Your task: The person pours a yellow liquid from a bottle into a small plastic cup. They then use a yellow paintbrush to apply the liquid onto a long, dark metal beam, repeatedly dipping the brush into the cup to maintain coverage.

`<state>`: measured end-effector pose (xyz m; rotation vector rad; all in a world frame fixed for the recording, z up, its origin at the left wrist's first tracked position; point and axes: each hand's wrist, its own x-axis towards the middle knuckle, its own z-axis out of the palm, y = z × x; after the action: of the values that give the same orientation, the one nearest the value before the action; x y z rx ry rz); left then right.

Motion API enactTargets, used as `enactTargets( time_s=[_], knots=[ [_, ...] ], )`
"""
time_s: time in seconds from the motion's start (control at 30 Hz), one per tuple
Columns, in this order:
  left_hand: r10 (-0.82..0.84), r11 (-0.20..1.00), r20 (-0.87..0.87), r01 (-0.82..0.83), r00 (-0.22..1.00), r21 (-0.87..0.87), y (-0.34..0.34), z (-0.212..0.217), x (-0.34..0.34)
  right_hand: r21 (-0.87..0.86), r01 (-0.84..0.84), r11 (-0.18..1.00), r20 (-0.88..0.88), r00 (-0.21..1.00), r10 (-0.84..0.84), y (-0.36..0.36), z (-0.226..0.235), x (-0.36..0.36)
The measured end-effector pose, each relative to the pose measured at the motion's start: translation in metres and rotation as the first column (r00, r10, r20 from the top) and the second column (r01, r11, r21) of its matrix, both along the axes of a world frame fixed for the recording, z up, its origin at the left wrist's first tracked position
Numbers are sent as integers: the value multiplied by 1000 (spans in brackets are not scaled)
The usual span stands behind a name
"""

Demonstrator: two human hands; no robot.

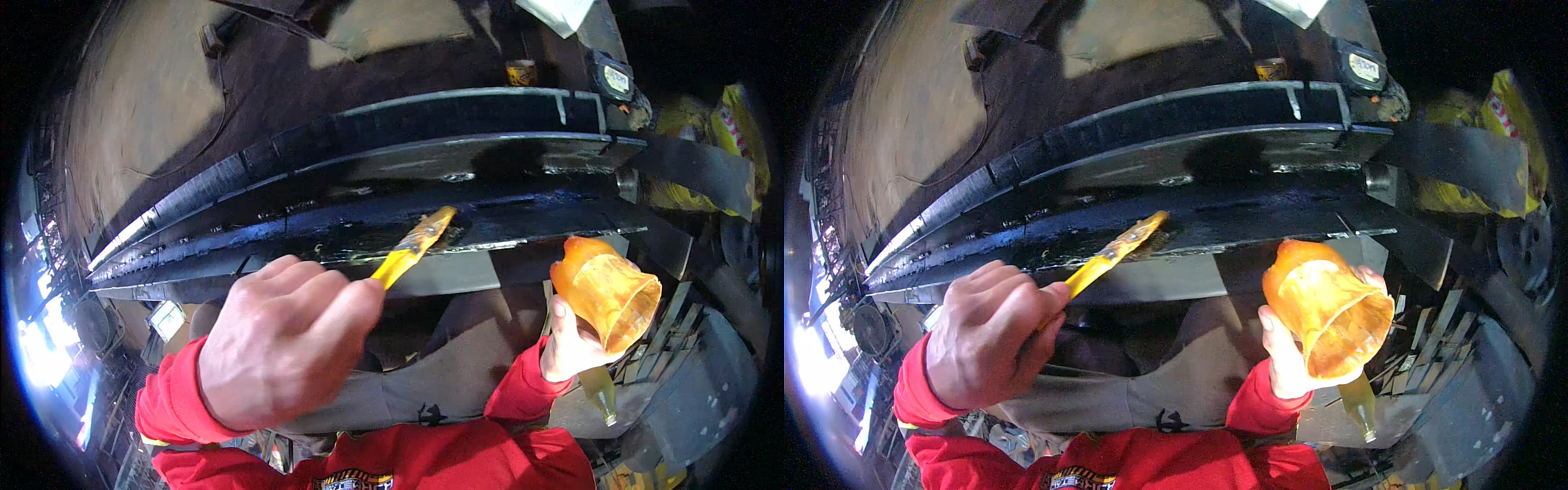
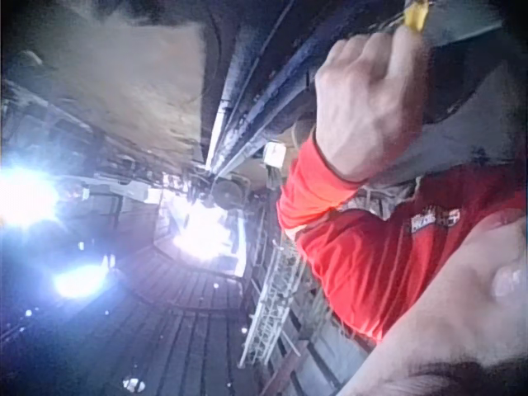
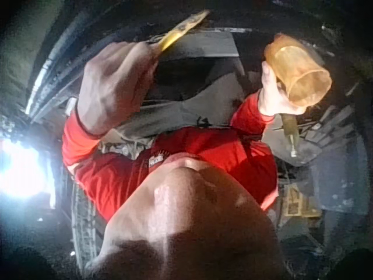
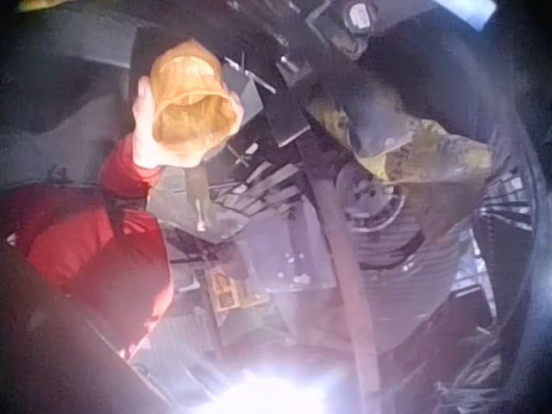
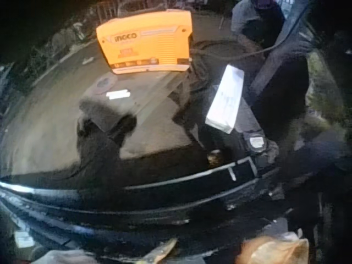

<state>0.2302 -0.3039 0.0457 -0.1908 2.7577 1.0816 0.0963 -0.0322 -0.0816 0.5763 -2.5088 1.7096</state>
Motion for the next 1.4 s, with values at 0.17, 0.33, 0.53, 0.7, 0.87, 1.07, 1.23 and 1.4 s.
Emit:
enactTargets(
  time_s=[0.17, 0.33, 0.53, 0.7, 0.87, 1.07, 1.23, 1.4],
  knots=[
    [-56, 996, 5, 55, 998, 69, 20, 15, -43, -43, 37, 998, 7, 999, -37, 1, 1, 0],
    [302, 944, 75, -309, 950, 116, 20, 17, -54, -101, 115, 988, 1, 993, -115, 4, 6, -4],
    [59, 996, -61, -62, 996, -60, 35, -9, -19, -20, 77, 997, 22, 997, -77, 14, 4, -5],
    [20, 991, 55, -12, 998, -135, -4, 13, -6, 30, 35, 999, -66, 997, -33, 27, -12, -2],
    [51, 991, 106, -37, 993, -131, -7, 24, -9, 19, 0, 1000, -19, 1000, 0, 28, -11, -4],
    [-60, 998, 90, 61, 994, -8, -2, 9, -40, -18, 21, 1000, 63, 998, -20, 25, -5, -4],
    [-143, 986, -9, 143, 990, 83, -5, -2, -43, -49, 43, 998, -31, 999, -45, 22, -6, -7],
    [-196, 974, 28, 191, 980, 124, -41, -1, -16, 13, 38, 999, 4, 999, -38, 27, 0, -8]
  ],
)
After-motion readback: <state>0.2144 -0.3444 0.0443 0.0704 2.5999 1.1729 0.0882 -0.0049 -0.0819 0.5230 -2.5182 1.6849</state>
